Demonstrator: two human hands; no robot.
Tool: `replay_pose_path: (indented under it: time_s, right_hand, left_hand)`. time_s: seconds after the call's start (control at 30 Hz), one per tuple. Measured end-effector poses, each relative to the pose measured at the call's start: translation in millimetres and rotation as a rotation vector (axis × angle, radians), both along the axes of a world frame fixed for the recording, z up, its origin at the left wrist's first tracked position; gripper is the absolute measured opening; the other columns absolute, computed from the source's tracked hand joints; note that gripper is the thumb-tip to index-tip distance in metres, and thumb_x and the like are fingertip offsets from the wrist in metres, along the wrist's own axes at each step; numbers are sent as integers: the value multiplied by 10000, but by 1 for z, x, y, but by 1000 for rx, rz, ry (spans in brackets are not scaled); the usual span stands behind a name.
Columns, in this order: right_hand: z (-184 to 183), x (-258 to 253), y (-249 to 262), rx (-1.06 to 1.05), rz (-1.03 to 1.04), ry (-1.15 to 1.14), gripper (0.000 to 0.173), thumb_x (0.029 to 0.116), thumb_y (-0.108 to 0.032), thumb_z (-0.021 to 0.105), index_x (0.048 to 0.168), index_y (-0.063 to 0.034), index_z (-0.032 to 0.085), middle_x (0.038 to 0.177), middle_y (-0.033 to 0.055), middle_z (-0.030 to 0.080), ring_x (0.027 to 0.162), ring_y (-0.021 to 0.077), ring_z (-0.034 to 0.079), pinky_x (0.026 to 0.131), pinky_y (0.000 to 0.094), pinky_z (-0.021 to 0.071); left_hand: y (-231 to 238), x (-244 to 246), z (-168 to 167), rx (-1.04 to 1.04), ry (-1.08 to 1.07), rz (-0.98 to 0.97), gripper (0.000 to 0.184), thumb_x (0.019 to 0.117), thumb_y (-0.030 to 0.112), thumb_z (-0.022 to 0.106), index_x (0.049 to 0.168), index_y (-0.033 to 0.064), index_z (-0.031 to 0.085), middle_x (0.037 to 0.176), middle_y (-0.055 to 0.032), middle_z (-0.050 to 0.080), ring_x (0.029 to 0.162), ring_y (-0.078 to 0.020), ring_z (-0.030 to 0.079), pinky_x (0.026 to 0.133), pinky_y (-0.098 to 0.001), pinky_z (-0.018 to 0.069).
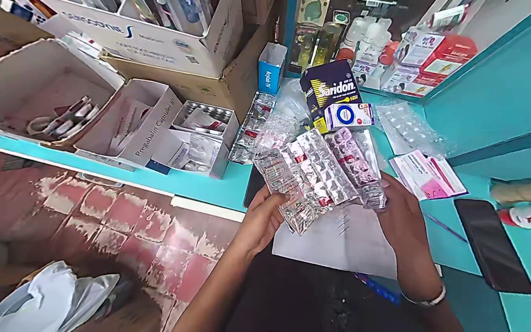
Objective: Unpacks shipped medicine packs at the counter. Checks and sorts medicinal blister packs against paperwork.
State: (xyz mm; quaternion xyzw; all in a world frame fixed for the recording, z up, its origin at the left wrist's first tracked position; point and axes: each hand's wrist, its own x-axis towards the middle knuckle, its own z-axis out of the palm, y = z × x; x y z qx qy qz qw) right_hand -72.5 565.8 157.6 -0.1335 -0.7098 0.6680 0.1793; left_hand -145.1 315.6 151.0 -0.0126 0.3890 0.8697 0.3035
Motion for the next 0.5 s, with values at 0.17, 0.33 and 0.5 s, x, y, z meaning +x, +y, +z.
replay_pose_path:
  time_s: [0.17,0.33,0.5]
  right_hand:
    - [-1,-1,9,-610,-79,-92,402,1088,-195,261,1332,-8,520,1115,125,729,930,253,754,745,450,656]
    - [0,5,11,-727,-52,-85,416,1100,-223,242,1295,-23,551,1115,165,738,952,282,756,743,429,653]
    - [-3,7,14,-773,-18,-75,432,1104,-229,223,1312,-5,529,1151,212,720,987,332,748,736,429,654]
  left_hand:
    - [-5,-1,-2,3,-8,19,254,980,-7,419,1199,56,532,1033,-83,755,904,-170,757,814,-340,641]
    - [-11,-3,-4,-19,-5,89,244,955,16,459,1173,63,558,1019,-90,756,887,-178,758,786,-354,648]
    - [-17,-6,-8,-31,-14,135,233,940,13,478,1150,53,571,1000,-109,755,871,-184,760,767,-358,650]
